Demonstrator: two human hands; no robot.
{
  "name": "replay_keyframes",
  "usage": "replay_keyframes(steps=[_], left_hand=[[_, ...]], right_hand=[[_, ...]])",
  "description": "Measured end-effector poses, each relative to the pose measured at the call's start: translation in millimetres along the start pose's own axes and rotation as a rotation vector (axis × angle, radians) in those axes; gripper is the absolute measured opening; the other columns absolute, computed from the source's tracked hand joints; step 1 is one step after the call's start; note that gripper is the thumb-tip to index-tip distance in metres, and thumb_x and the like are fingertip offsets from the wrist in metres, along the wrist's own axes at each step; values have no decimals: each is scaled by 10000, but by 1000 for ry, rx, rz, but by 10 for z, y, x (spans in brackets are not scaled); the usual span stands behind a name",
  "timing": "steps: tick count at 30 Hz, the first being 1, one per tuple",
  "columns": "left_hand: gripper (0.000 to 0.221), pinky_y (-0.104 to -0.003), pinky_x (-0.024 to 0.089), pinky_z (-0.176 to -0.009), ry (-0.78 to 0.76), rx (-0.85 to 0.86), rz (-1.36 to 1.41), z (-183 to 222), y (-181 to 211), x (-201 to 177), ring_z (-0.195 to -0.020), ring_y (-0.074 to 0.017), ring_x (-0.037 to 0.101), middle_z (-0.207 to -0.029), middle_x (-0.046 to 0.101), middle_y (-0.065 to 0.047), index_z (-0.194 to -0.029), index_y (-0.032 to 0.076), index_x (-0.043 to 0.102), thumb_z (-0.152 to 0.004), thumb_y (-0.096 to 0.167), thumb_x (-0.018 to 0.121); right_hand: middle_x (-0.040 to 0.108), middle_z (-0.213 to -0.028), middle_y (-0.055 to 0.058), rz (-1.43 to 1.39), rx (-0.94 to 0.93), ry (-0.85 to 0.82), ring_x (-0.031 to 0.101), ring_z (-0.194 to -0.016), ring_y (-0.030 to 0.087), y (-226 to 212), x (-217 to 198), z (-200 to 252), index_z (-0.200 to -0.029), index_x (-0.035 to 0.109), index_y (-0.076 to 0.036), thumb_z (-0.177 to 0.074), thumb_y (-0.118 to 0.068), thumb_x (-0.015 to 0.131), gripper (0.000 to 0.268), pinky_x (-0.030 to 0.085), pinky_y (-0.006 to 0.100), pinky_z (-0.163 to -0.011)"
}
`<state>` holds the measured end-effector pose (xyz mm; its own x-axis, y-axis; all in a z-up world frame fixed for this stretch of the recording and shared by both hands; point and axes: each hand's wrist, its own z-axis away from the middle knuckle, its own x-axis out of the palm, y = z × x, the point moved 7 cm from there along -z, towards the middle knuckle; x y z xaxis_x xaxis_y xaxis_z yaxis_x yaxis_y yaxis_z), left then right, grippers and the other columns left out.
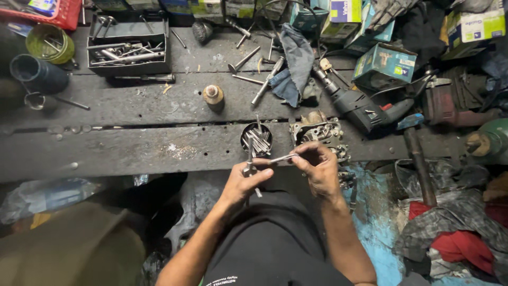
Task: The person uses a wrench to tighten bolts on a disassembled engine cylinder head placed on a workbench. They repeatedly adjust the head's position and apply torque to multiple bolt locations while another person stands nearby.
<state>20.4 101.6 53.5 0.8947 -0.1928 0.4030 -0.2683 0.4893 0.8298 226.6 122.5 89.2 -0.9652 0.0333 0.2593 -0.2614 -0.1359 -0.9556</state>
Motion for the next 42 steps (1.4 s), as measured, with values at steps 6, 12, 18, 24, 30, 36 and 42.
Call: replay_keyframes(steps=[6, 12, 18, 24, 30, 36, 42], left_hand=[[238, -218, 332, -561, 14, 97, -123, -46, 64, 8, -663, 1, 432, -741, 550, 111, -1109, 31, 774, -996, 226, 699], [193, -237, 351, -532, 2, 61, -262, -43, 92, -30, -623, -13, 434, -674, 524, 90, -962, 35, 732, -964, 227, 725], [217, -254, 390, -534, 4, 95, -452, 5, 251, -22, -620, -32, 464, -642, 560, 56, -914, 38, 752, -931, 254, 746], [222, -247, 422, -543, -67, 128, -480, 46, 319, 36, -625, -27, 490, -643, 583, 53, -901, 34, 735, -923, 255, 750], [222, -246, 370, -516, -37, 90, -424, 83, 285, -35, -606, -20, 448, -634, 537, 78, -877, 35, 724, -939, 248, 742], [210, -241, 299, -491, -31, 27, -258, 122, 259, -169, -571, -10, 391, -620, 484, 104, -858, 44, 695, -971, 220, 711], [186, -224, 317, -514, -40, 6, -245, 75, 137, -126, -602, -2, 415, -659, 521, 108, -881, 43, 718, -965, 209, 719]], right_hand=[[731, -1035, 102, 98, -37, -63, 699, -998, 177, 13, 181, 21, -1004, 670, -22, -864, 30, 787, 190, 561, 329, -933], [708, -1073, 85, 358, -147, -169, 677, -1033, 186, -243, 340, 71, -1050, 676, -34, -877, 4, 765, 198, 537, 326, -928], [708, -1119, 69, 803, -379, -344, 689, -1078, 231, -588, 549, 141, -1023, 728, -68, -799, -48, 798, 236, 552, 355, -945], [709, -1107, 57, 946, -489, -403, 662, -1087, 261, -736, 580, 163, -956, 749, -92, -767, -136, 845, 217, 508, 396, -967], [724, -1120, 51, 1218, -565, -266, 660, -1123, 254, -962, 314, 29, -944, 755, -104, -796, -143, 834, 172, 473, 415, -992], [678, -1281, 102, 944, -380, 107, 648, -1219, 244, -1147, -62, 84, -1224, 676, -75, -917, -58, 700, 308, 508, 368, -1068], [719, -1151, 109, 748, -280, -349, 681, -1090, 238, -702, 498, 164, -1205, 686, -31, -803, -36, 811, 421, 525, 355, -971]])
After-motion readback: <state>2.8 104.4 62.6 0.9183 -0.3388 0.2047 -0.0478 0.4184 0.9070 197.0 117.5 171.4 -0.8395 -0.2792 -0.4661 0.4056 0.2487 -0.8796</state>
